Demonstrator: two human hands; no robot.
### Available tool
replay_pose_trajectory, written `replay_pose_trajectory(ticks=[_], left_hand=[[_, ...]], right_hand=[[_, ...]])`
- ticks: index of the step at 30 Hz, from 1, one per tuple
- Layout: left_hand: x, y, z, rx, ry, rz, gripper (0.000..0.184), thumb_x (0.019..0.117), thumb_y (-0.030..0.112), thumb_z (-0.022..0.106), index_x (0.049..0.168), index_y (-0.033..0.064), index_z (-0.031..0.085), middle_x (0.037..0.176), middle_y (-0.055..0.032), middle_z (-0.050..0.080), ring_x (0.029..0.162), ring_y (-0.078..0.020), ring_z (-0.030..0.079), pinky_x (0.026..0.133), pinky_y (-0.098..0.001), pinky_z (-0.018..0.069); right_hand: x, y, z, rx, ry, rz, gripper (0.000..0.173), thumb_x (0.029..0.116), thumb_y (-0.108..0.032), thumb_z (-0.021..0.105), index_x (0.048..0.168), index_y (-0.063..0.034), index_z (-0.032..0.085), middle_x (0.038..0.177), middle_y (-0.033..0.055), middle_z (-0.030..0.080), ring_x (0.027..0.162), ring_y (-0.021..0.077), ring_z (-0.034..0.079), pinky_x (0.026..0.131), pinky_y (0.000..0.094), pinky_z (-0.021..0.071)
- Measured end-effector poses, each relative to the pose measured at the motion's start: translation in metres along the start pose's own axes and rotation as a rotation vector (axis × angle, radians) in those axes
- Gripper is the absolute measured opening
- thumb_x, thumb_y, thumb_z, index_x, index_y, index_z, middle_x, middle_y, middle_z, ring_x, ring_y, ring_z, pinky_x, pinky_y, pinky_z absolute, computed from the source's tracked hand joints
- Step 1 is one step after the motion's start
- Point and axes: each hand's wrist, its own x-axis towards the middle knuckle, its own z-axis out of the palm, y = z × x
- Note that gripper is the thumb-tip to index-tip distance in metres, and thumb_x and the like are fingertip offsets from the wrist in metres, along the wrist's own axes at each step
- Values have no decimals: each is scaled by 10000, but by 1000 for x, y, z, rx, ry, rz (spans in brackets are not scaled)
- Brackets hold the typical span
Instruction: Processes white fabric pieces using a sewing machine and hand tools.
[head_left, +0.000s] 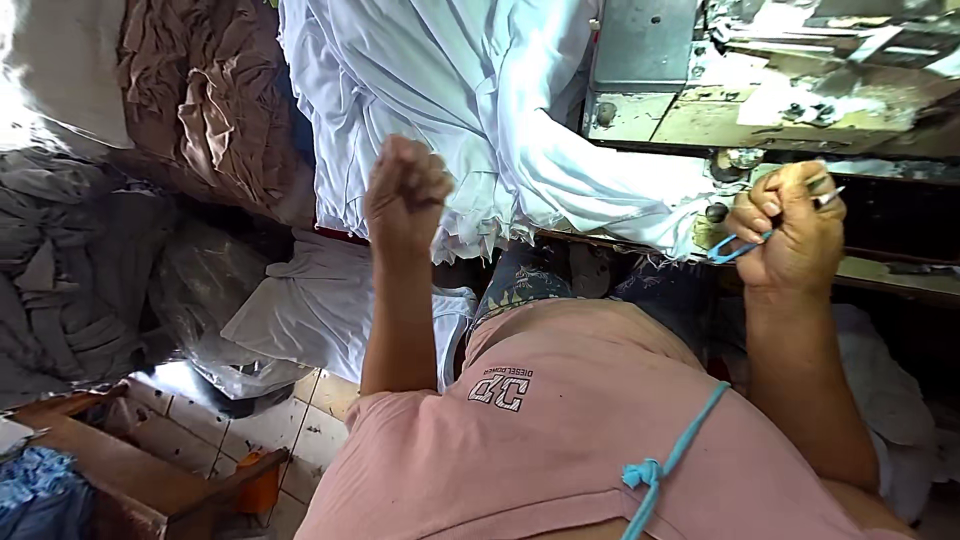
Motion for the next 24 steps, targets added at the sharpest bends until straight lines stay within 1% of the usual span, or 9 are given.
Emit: replay_pose_trajectory(ticks=[4, 7, 11, 14, 16, 18, 20, 22, 24], left_hand=[[-20, 30, -21, 227, -137, 90, 213, 1041, 274, 568, 895, 240, 719, 748, 126, 648, 611, 16, 558, 563, -159, 465], [-23, 21, 6, 559, -329, -31, 243, 1057, 368, 533, 962, 289, 742, 885, 163, 702, 696, 48, 610, 592, -147, 504], [-10, -42, 66, 850, -473, -33, 243, 1050, 97, 484, 1042, -72, 659, 861, -55, 684, 681, -24, 602, 616, -204, 514], [6, -82, 102, 1021, -584, 19, 238, 1009, 152, 598, 980, -60, 700, 841, -119, 690, 753, -137, 645, 720, -309, 535], [17, -99, 117, 1134, -694, -36, 283, 985, 235, 648, 921, -36, 693, 781, -122, 658, 736, -210, 630, 716, -401, 517], [25, -109, 126, 1119, -753, -90, 234, 980, 157, 630, 886, -54, 669, 759, -141, 634, 733, -242, 617, 712, -434, 499], [31, -116, 124, 913, -672, -121, 143, 961, 40, 604, 881, -65, 657, 753, -99, 627, 684, -137, 599, 673, -308, 508], [34, -115, 119, 615, -555, -258, 96, 959, -27, 605, 864, -25, 617, 681, 8, 597, 552, -7, 541, 527, -167, 461], [36, -111, 114, 474, -502, -380, 133, 961, -40, 606, 842, 20, 605, 652, 35, 623, 514, 14, 531, 479, -145, 422]], right_hand=[[-7, 2, 23, -98, -122, -63, 215, 1073, -148, 462, 948, -228, 619, 744, -137, 576, 536, -37, 485, 479, 112, 418], [-7, -5, 33, -17, -132, -13, 233, 1084, -135, 430, 934, -185, 601, 696, -100, 540, 498, -11, 466, 455, 120, 415], [-16, -15, 43, -38, -179, -27, 207, 1070, -142, 470, 943, -196, 623, 709, -107, 560, 509, -13, 485, 468, 120, 434], [-21, -16, 43, -81, -198, -66, 197, 1067, -147, 488, 943, -202, 630, 714, -114, 558, 525, -17, 492, 481, 120, 436], [-25, -16, 42, -112, -201, -74, 193, 1067, -155, 496, 949, -211, 638, 716, -118, 565, 529, -16, 493, 481, 126, 430], [-28, -16, 38, -188, -211, -91, 179, 1062, -172, 516, 956, -220, 652, 720, -131, 581, 532, -23, 497, 484, 130, 432], [-30, -16, 31, -394, -226, -140, 130, 1052, -172, 544, 989, -184, 658, 723, -141, 588, 547, -43, 511, 504, 126, 452], [-31, -18, 26, -714, -253, -176, 138, 1027, -159, 586, 1050, -47, 664, 733, -84, 573, 566, -55, 499, 531, 118, 449], [-30, -18, 25, -926, -302, -142, 244, 994, -186, 633, 1125, 15, 681, 696, -25, 552, 553, -22, 464, 529, 139, 408]])
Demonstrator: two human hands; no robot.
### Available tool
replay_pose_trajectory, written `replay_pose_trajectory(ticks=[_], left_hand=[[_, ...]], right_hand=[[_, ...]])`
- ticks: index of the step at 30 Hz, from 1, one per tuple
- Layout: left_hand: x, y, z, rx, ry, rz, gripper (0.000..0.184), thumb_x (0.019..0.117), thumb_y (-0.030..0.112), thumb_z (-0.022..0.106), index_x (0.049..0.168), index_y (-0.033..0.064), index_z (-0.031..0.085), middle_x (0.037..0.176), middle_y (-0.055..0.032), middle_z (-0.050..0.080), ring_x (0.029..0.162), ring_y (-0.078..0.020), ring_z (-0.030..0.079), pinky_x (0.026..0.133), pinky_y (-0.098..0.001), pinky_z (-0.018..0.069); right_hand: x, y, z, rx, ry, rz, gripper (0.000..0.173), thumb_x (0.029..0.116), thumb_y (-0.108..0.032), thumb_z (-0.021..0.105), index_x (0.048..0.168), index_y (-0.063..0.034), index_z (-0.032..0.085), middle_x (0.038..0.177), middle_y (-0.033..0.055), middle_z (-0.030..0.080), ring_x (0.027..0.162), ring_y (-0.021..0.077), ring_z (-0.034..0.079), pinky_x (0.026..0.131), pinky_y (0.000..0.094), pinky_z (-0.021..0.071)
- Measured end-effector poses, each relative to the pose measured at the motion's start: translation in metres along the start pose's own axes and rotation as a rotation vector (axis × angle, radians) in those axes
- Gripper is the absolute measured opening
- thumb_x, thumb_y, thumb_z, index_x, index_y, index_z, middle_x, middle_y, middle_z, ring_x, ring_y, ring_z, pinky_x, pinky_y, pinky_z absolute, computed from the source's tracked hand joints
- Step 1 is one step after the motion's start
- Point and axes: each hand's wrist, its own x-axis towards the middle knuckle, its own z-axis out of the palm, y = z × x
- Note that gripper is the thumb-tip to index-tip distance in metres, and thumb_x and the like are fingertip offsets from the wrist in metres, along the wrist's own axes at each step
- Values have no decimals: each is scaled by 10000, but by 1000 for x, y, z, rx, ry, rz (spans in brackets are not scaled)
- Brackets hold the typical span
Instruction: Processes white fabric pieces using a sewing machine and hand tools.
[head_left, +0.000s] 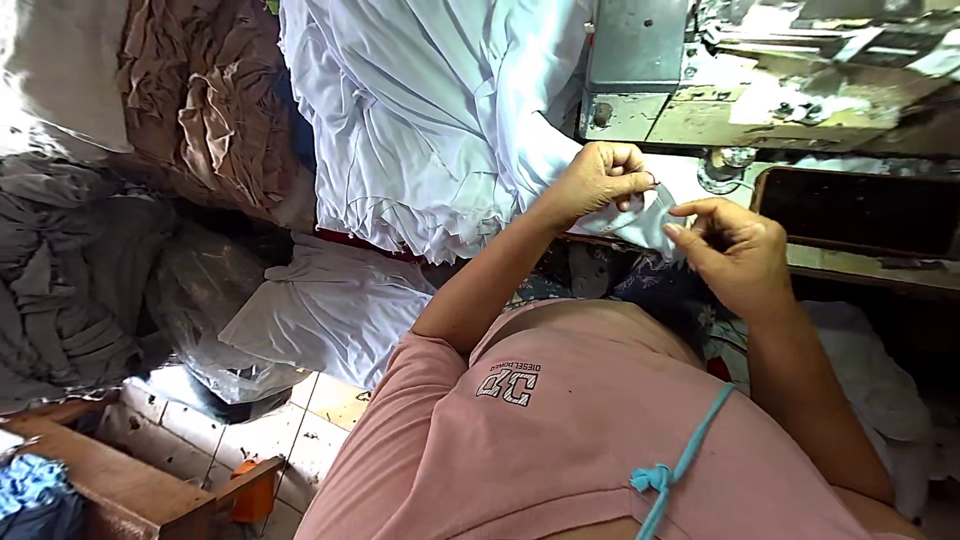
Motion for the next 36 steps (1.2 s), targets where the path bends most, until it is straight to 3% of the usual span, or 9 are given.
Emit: replay_pose_trajectory(ticks=[4, 7, 11, 14, 18, 26, 30, 33, 36], left_hand=[[-2, -4, -6, -60, 1, -57, 209, 1018, 4, 527, 829, 40, 607, 643, 30, 629, 510, 4, 531, 468, -147, 409], [-1, -4, -8, -145, -23, -65, 333, 1057, 55, 441, 758, 81, 584, 600, 44, 600, 492, 6, 514, 459, -151, 396], [0, -3, -6, -159, -5, -63, 355, 1060, 54, 439, 740, 79, 590, 604, 40, 618, 483, 16, 508, 449, -143, 384], [-1, -4, -5, -135, 55, -62, 343, 1059, 47, 462, 744, 64, 595, 618, 28, 637, 475, 20, 499, 440, -139, 373], [-1, -9, -3, -121, 89, -60, 324, 1054, 42, 486, 754, 44, 607, 621, 16, 642, 468, 20, 498, 433, -137, 370], [1, -10, 2, -55, 78, -50, 312, 1051, 47, 500, 758, 33, 604, 611, 18, 626, 467, 19, 494, 430, -138, 364], [3, -12, 1, -47, 85, -47, 308, 1050, 44, 496, 764, 22, 608, 602, 12, 615, 462, 14, 490, 427, -141, 364], [3, -14, 2, -17, 93, -26, 306, 1049, 39, 498, 761, 23, 602, 608, 15, 614, 470, 12, 495, 436, -143, 374], [2, -17, 5, 7, 107, 9, 286, 1044, 37, 509, 777, 12, 606, 627, 13, 624, 493, 11, 517, 462, -147, 404]], right_hand=[[2, 4, 1, -28, -109, 3, 172, 989, -150, 627, 1001, -15, 733, 741, -10, 642, 611, -52, 506, 588, 123, 430], [9, 11, 0, 301, -45, -37, 152, 1010, -113, 577, 995, -53, 716, 802, -109, 631, 603, -95, 501, 555, 84, 432], [12, 16, -3, 453, -6, -75, 172, 1025, -111, 546, 1013, -78, 714, 896, -107, 642, 632, -64, 531, 558, 102, 458], [9, 12, -9, 270, -3, -53, 170, 1017, -122, 571, 1014, -41, 721, 778, -107, 623, 577, -95, 478, 529, 80, 408], [11, 10, -20, -69, -20, -53, 234, 999, -166, 588, 974, 10, 740, 853, 20, 691, 689, -91, 522, 642, 89, 426], [29, 18, 7, 621, 73, -149, 173, 992, -111, 573, 947, -120, 739, 1169, -48, 679, 661, -42, 573, 525, 117, 464], [35, 9, 18, 921, 19, 48, 281, 1031, -127, 443, 886, -164, 680, 952, -49, 746, 512, -32, 534, 440, 115, 418], [37, 7, 22, 1068, 28, 194, 326, 1066, -147, 372, 867, -170, 628, 811, -40, 686, 496, -14, 517, 429, 115, 404], [38, 10, 22, 754, 67, 157, 174, 1048, -141, 466, 939, -193, 592, 696, -106, 585, 485, -35, 467, 434, 106, 375]])
